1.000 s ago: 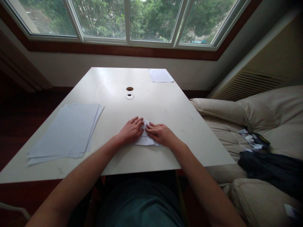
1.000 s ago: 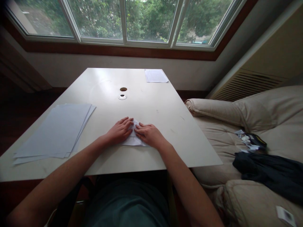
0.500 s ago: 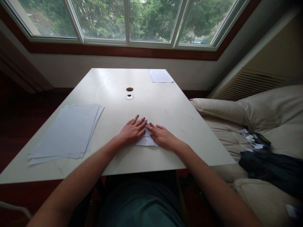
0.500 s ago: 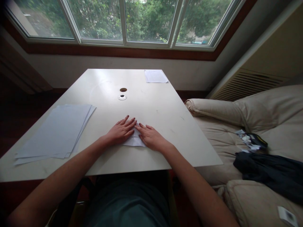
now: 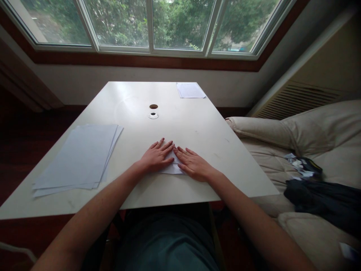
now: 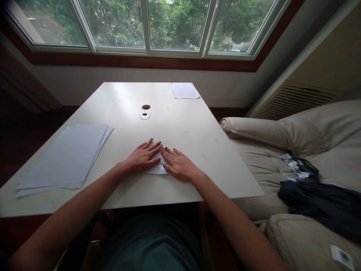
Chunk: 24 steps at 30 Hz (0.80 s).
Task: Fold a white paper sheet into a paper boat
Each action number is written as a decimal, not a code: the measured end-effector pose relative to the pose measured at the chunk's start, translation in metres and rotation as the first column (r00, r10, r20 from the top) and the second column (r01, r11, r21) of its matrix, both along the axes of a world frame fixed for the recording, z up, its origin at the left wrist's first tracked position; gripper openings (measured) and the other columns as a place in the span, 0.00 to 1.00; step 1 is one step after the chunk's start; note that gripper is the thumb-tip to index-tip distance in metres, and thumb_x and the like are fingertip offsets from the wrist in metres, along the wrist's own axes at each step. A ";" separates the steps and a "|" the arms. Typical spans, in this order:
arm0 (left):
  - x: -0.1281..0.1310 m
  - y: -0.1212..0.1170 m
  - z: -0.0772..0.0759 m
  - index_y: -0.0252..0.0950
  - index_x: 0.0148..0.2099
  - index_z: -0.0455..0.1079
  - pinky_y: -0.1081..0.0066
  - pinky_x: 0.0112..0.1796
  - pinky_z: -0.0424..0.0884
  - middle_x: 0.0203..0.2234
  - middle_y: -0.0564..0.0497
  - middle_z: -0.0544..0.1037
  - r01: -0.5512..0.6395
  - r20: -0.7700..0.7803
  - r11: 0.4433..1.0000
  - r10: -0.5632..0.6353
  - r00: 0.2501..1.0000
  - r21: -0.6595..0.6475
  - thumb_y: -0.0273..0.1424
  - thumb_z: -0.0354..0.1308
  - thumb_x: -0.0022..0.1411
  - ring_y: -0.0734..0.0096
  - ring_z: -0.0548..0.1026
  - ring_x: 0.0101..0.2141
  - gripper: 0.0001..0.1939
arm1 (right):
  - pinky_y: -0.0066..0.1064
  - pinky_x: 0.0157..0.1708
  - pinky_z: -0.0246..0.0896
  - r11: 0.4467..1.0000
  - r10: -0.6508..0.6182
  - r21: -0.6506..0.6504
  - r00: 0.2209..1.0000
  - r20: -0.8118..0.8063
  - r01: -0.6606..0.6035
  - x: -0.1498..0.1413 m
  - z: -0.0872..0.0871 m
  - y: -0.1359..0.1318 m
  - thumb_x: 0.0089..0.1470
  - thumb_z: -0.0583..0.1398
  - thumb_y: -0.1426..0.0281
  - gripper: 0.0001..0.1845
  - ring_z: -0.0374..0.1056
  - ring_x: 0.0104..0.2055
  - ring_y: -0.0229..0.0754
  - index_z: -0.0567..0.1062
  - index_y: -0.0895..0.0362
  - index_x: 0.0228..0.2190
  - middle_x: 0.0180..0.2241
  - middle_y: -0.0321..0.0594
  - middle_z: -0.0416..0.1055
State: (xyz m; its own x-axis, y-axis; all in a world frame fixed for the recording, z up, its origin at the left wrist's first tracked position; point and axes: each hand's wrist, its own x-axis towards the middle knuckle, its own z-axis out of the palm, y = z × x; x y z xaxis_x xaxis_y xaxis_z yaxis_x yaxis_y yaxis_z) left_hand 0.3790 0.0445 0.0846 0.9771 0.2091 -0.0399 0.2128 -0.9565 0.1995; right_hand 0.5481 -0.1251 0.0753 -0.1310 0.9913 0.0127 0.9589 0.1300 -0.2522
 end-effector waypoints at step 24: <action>-0.002 -0.001 0.003 0.55 0.72 0.42 0.51 0.65 0.42 0.71 0.59 0.42 0.071 0.015 0.997 -0.071 0.997 0.010 0.51 0.33 0.71 0.54 0.37 0.70 0.30 | 0.54 0.68 0.36 0.948 -0.319 0.043 0.940 0.124 0.317 -0.005 -0.008 -0.001 0.65 0.44 0.59 0.33 0.32 0.72 0.53 0.49 0.54 0.68 0.70 0.37 0.41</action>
